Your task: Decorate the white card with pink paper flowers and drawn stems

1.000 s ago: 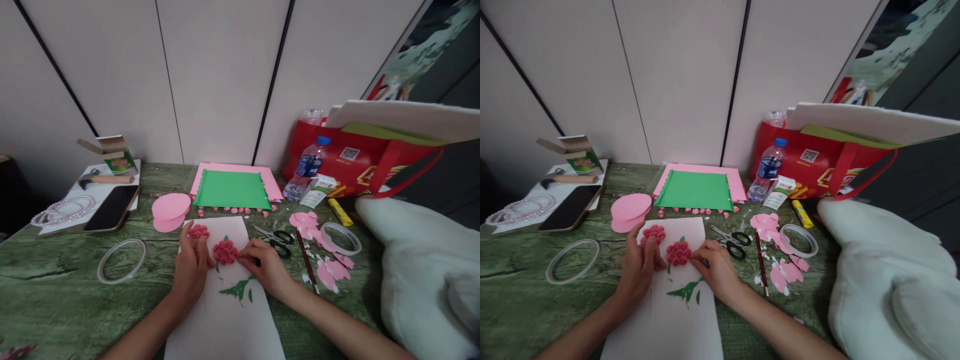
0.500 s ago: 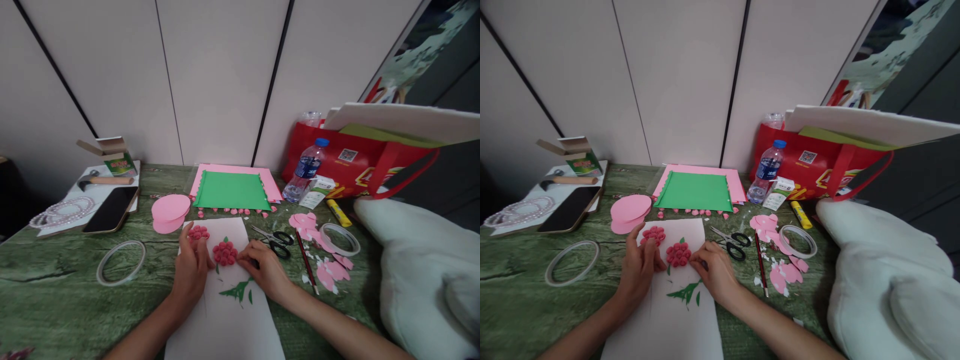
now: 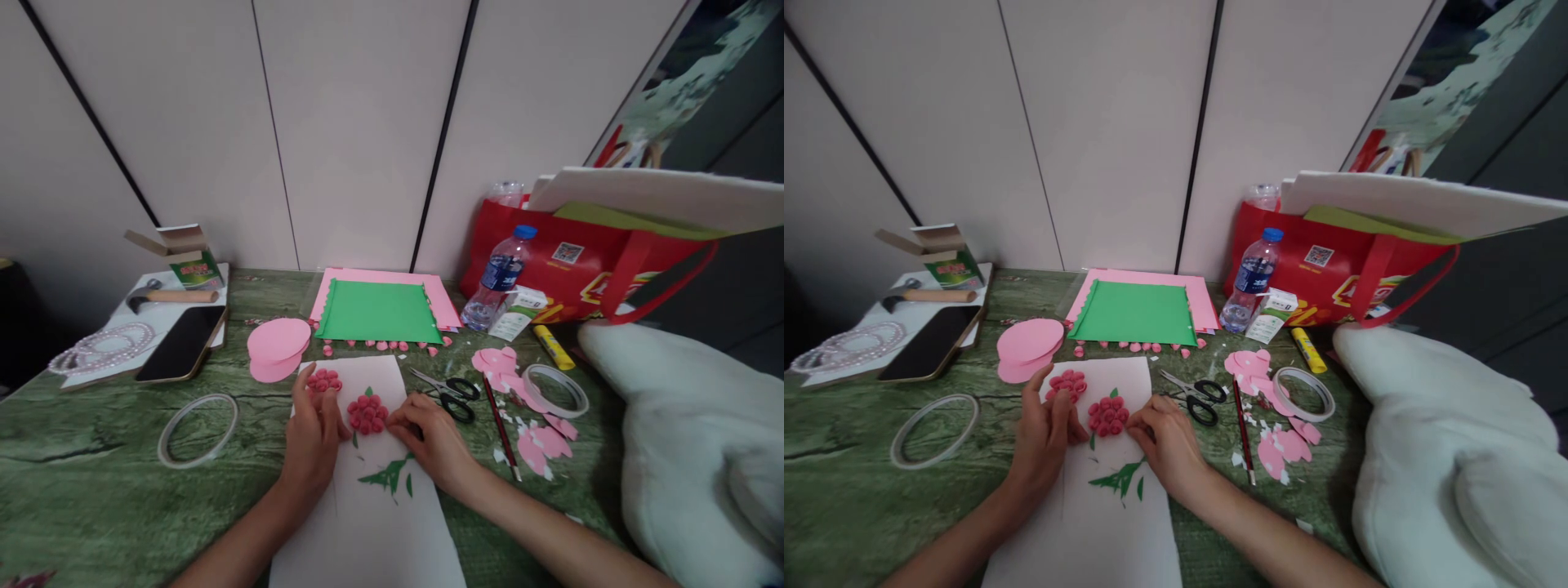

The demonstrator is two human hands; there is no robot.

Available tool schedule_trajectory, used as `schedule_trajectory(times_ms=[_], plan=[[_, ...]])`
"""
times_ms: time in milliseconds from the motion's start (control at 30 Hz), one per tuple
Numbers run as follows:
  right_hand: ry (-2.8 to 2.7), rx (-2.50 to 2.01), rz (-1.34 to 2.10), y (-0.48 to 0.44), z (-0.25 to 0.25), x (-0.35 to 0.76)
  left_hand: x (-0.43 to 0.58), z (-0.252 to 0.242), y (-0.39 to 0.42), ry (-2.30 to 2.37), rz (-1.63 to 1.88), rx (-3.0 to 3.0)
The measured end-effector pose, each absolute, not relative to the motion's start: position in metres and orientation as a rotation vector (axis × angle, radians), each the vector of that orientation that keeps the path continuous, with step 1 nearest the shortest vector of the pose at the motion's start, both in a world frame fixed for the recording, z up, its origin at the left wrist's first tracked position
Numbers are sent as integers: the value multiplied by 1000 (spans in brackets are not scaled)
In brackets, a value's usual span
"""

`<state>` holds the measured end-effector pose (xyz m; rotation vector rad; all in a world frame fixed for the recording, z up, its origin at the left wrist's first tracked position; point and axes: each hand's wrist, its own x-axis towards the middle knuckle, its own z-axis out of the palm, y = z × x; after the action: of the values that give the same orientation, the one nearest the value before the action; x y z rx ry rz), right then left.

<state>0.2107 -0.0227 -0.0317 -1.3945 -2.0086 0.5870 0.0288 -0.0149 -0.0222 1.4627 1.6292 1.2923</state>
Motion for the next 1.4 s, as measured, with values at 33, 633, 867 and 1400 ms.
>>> schedule_trajectory(times_ms=[33,633,867,1400], plan=[[-2003,-1410,587,-22,-32,212,28,-23,-15,1616,1279,1467],[-2153,-1172,374,-11,-35,219,26,-27,-13,1579,1249,1513],[-2122,-1212,390,-10,-35,218,26,-27,-13,1573,1238,1540],[-2108,-1270,470,-10,-31,218,26,-25,-15,1590,1232,1536]])
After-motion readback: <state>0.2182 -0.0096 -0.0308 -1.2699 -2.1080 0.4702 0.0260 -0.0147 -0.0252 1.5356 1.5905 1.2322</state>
